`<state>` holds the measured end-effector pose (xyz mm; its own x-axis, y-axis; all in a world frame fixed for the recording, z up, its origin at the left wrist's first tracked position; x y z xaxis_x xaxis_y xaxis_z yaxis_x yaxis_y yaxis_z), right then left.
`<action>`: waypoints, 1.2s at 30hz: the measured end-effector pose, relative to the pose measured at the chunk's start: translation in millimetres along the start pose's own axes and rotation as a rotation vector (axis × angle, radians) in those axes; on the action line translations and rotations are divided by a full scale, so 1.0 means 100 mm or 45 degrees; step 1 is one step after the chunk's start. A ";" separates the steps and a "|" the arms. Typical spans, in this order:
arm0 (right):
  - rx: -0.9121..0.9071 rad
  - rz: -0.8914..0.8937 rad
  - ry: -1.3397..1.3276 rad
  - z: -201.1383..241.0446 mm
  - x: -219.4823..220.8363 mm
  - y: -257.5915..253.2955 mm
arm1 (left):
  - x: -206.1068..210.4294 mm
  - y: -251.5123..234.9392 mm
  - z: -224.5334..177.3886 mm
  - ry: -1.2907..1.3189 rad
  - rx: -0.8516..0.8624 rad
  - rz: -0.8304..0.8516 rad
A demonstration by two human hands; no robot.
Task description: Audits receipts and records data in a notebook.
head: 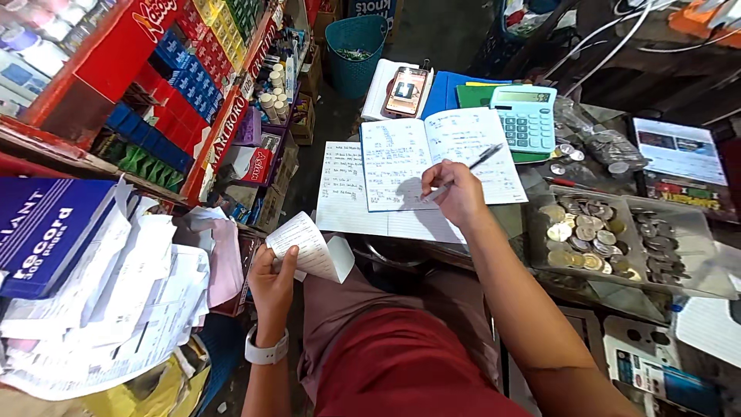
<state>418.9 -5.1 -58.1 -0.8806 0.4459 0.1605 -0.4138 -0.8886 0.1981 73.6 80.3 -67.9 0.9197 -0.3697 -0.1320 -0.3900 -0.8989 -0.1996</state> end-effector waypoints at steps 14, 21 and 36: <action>-0.231 -0.183 0.349 -0.29 0.09 -0.29 | 0.00 -0.01 0.00 -0.036 -0.019 -0.006; -0.275 -0.135 0.413 -0.37 0.15 -0.22 | 0.01 -0.01 0.00 -0.020 -0.040 -0.006; -0.287 -0.130 0.406 -0.42 0.14 -0.27 | 0.07 -0.02 -0.03 0.005 -0.015 0.003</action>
<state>408.1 20.9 -101.5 -0.8450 0.5089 -0.1641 -0.5122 -0.8585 -0.0249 80.9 79.3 -65.9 0.9191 -0.3726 -0.1283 -0.3914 -0.9008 -0.1880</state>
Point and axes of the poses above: each hand's wrist, its own y-axis away from the middle knuckle, its own x-axis out of the palm, z = x × y, the point moved 3 cm from there along -y, towards the middle knuckle, and after that the axes turned 11 degrees about z, right-handed, at the moved point
